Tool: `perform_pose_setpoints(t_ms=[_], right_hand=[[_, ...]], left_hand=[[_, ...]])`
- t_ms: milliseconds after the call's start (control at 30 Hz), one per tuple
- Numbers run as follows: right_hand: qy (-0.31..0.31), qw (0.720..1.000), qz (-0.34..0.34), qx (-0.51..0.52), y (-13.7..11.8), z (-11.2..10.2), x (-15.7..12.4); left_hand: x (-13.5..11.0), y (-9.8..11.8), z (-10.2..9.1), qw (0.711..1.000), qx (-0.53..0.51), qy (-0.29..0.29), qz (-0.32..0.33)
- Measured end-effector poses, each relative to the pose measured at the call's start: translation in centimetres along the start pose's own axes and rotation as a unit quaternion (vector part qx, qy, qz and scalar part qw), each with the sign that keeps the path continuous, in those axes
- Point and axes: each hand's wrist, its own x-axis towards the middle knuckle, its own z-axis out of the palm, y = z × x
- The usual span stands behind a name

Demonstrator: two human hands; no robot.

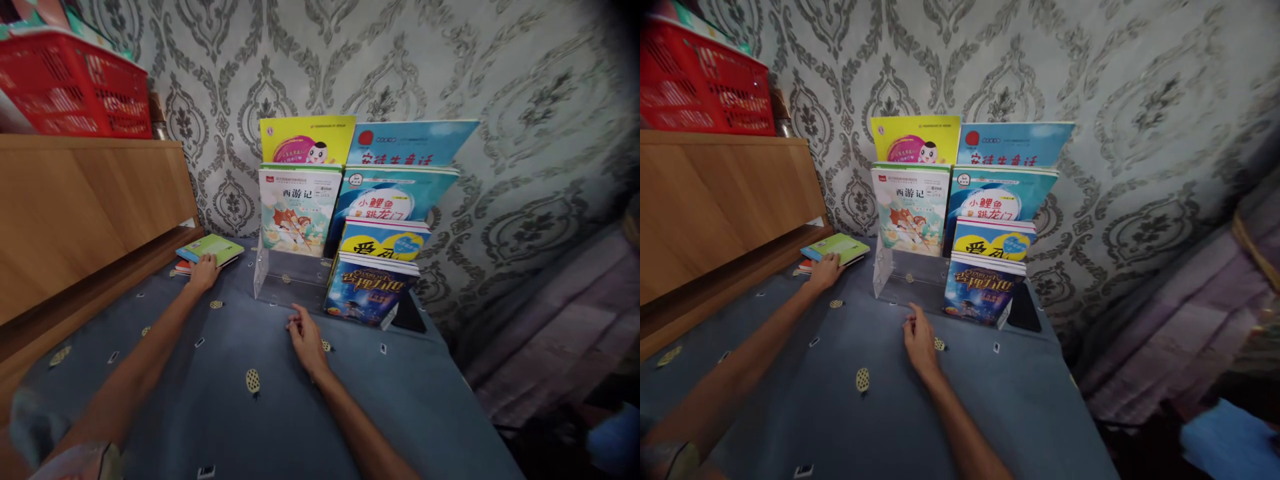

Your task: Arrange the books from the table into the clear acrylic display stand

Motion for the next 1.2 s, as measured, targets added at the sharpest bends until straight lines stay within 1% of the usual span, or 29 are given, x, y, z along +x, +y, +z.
perform_pose_setpoints(t_ms=[233,433,600,733,867,967,1033,1100,1167,1200], right_hand=[[-0.013,1.000,-0.012,-0.018,-0.4,-0.3,0.3],[-0.024,0.999,-0.031,-0.036,-0.4,-0.4,0.4],[-0.032,0.997,-0.043,-0.052,-0.6,-0.5,0.1],[-0.028,0.997,-0.052,-0.057,-0.8,-0.6,0.0],[-0.025,0.996,-0.056,-0.064,-0.9,-0.5,0.1],[-0.026,0.996,-0.057,-0.064,-0.9,-0.6,0.1],[-0.026,0.996,-0.058,-0.064,-0.9,-0.6,0.1],[-0.030,0.996,-0.059,-0.066,-1.0,-0.7,0.1],[-0.035,0.995,-0.061,-0.071,-1.1,-0.7,0.1],[-0.038,0.995,-0.062,-0.075,-1.1,-0.7,0.1]], left_hand=[[-2.6,-0.2,-0.7,0.997,0.061,0.013,0.052],[-6.3,-0.7,-1.6,0.991,0.089,0.024,0.098],[-10.1,-1.1,-2.4,0.987,0.097,0.027,0.127],[-13.7,-1.0,-3.0,0.983,0.113,0.023,0.145],[-17.8,-0.4,-3.4,0.977,0.117,0.019,0.179],[-20.9,0.4,-3.6,0.974,0.095,0.021,0.202],[-22.4,0.8,-3.8,0.971,0.075,0.018,0.224],[-22.9,0.9,-4.1,0.967,0.042,0.003,0.250],[-22.2,0.4,-4.4,0.964,0.000,-0.024,0.266],[-21.5,0.0,-4.5,0.964,-0.021,-0.038,0.263]])
